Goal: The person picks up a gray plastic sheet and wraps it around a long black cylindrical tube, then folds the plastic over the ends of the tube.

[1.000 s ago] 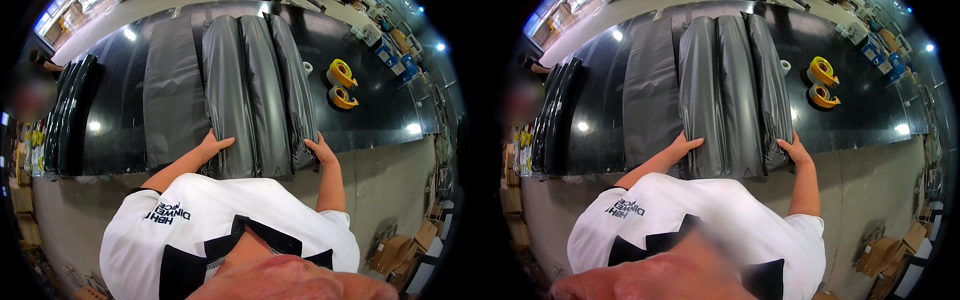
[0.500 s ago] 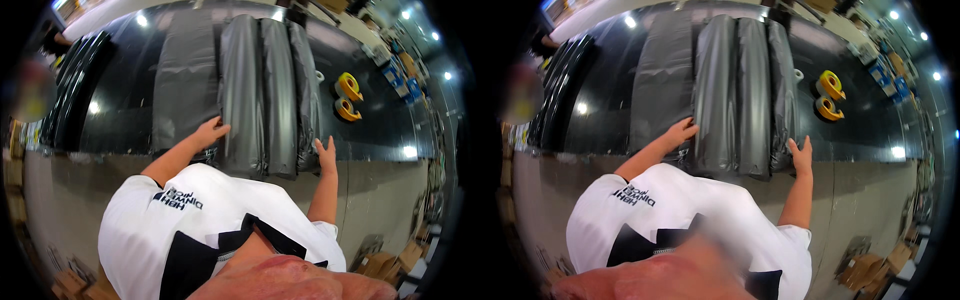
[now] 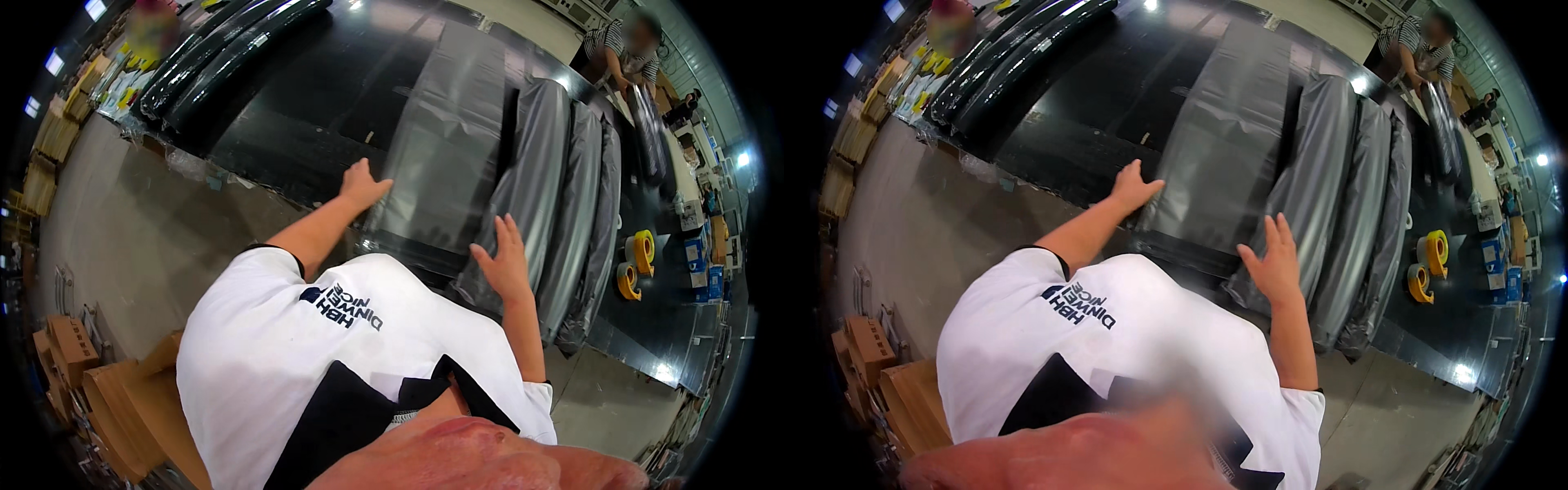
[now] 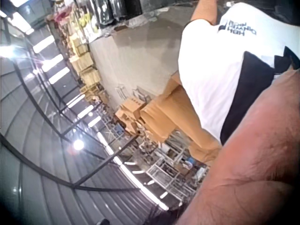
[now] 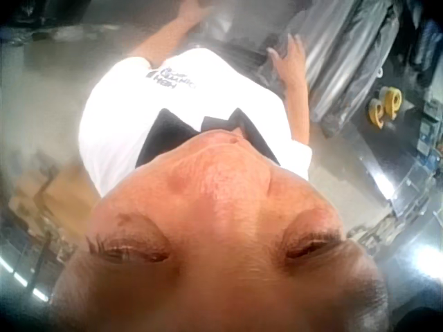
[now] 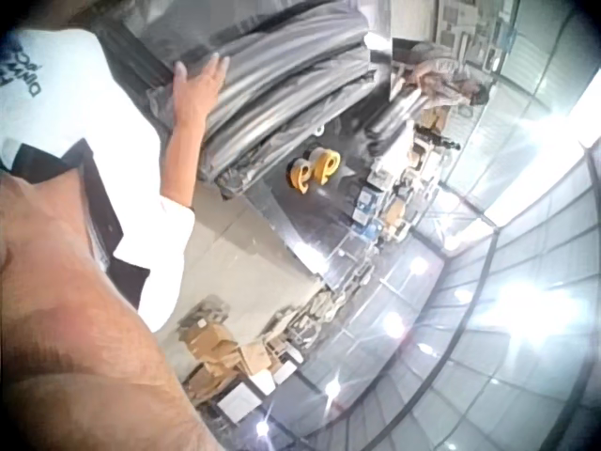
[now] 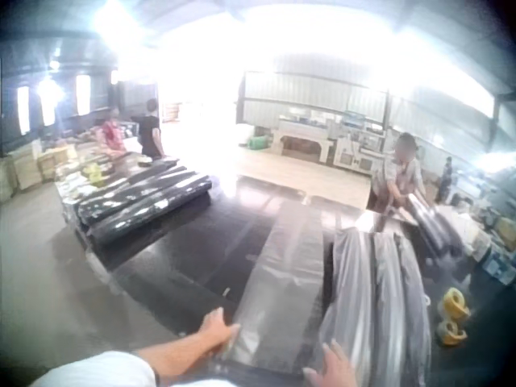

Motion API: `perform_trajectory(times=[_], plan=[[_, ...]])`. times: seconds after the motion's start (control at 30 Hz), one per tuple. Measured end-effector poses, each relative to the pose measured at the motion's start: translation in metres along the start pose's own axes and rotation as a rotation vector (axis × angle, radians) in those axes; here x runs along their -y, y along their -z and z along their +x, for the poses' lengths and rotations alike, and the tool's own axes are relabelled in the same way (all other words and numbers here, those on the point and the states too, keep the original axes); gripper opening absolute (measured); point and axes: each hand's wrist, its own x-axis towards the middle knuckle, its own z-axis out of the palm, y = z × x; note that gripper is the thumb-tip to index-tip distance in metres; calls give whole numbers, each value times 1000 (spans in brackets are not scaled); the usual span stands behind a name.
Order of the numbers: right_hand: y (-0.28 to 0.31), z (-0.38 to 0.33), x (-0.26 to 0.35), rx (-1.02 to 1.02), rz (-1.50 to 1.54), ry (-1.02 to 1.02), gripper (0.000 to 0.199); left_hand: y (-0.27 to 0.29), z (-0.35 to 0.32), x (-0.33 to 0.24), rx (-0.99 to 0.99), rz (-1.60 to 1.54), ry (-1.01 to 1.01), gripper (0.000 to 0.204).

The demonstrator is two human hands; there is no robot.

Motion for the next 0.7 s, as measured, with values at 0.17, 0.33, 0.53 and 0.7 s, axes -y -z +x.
perform_trajectory(times=[0.17, 0.33, 0.53, 0.7], plan=[[-101, 59, 23, 25, -125, -232, 84, -35, 18, 18, 98, -391, 113, 83], [-173, 79, 46, 86, -433, -509, 90, -2, 47, 16, 652, -434, 117, 48], [-169, 85, 62, 57, -323, -568, 88, -23, 67, 44, 622, -447, -28, 18], [-176, 77, 54, -20, -301, -565, 83, 1, 81, 65, 625, -485, -42, 20]])
